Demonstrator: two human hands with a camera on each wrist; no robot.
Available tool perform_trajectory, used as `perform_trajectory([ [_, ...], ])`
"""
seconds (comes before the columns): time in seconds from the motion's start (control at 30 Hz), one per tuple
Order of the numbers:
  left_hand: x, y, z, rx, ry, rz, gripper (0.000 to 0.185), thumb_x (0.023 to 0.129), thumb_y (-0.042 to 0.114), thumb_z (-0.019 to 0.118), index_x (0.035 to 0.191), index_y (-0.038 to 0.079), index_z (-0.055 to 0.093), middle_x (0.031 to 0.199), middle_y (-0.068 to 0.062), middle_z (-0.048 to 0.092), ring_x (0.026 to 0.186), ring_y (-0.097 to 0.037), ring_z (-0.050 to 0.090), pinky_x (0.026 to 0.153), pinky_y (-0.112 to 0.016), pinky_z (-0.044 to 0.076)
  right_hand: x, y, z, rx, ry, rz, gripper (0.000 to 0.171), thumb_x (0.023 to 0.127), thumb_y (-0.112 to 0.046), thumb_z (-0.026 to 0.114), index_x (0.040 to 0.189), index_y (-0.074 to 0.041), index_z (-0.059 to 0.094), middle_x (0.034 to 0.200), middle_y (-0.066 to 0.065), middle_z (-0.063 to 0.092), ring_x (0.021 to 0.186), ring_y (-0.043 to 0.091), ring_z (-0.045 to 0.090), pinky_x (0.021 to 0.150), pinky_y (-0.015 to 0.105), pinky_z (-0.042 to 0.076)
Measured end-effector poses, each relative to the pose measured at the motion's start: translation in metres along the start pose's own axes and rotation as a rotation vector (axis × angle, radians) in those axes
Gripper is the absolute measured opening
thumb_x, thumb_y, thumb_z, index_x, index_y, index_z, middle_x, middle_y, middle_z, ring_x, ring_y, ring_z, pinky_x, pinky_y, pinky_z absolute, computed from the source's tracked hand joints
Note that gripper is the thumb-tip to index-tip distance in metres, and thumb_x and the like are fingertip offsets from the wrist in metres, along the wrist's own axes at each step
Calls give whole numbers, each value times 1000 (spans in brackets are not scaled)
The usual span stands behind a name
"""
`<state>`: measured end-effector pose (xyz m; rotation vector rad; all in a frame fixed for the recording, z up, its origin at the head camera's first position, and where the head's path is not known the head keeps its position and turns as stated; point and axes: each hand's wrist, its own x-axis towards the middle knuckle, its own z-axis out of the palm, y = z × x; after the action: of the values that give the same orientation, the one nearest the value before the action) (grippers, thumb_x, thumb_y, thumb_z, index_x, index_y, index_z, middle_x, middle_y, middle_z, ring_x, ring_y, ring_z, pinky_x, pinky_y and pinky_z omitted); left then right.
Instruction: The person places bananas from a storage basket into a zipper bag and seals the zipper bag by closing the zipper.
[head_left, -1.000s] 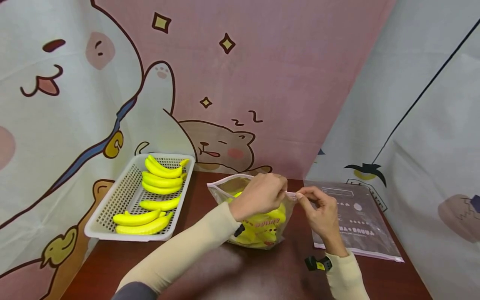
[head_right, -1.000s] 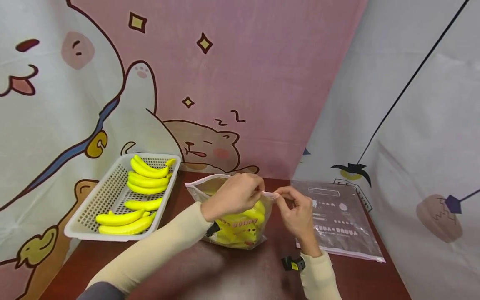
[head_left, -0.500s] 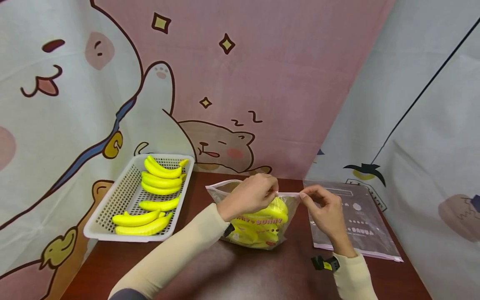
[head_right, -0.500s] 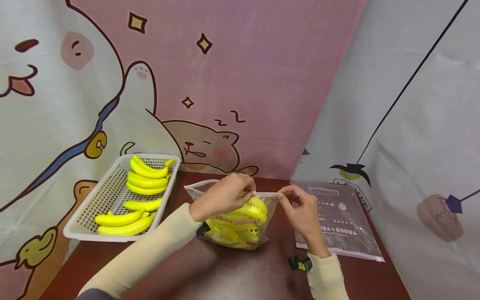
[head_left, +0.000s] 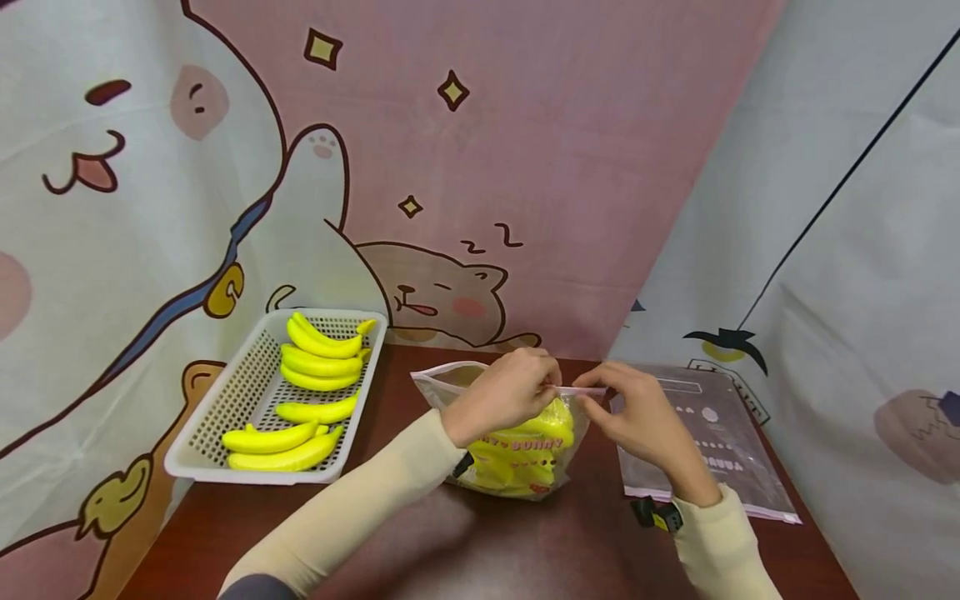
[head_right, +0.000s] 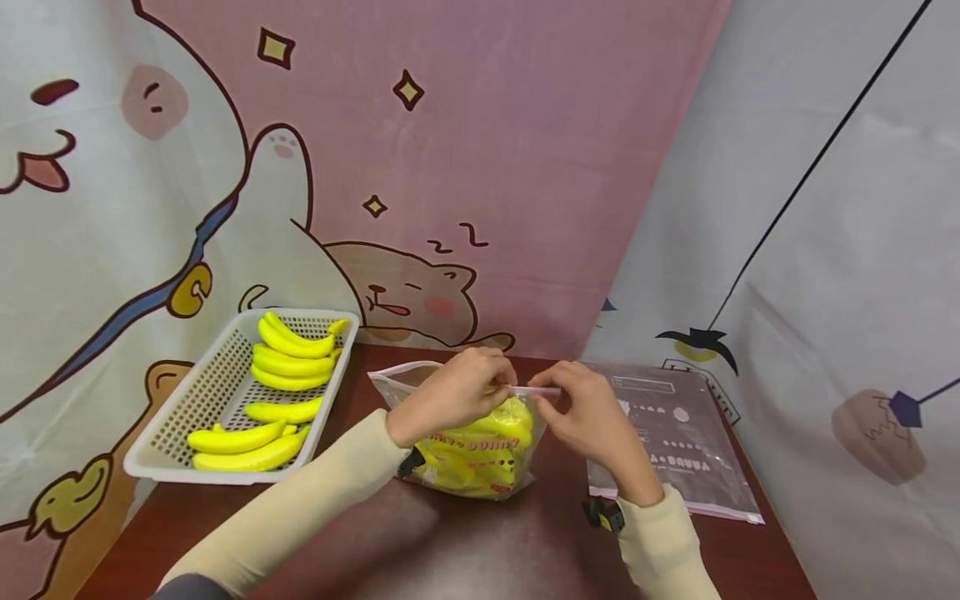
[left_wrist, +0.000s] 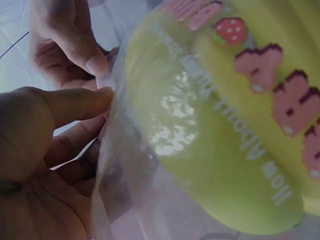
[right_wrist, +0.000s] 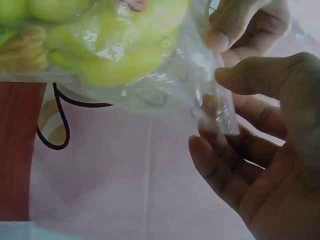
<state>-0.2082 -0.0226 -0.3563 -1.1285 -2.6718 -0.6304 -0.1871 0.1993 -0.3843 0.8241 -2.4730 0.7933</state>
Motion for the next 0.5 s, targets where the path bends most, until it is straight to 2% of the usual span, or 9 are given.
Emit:
perform_trajectory([
  [0.23,4,3,-2,-3,-5,32,9,94,5,70,95,9,79,91,-1,73,81,-11,64,68,-13,46,13,-9,2,-43,-27,-74,12,84,-8,84,90,-15,76,87,-6,66,72,9,54,61,25,48],
  [0.5,5,4,-4,-48,-35,18,17,93,-3,65,95,7,79,91,-2,75,80,-9,62,64,-12,43,14,-6,2,-51,-44,-106,14,83,-4,83,87,-14,75,78,-8,60,64,4,45,56,20,40],
])
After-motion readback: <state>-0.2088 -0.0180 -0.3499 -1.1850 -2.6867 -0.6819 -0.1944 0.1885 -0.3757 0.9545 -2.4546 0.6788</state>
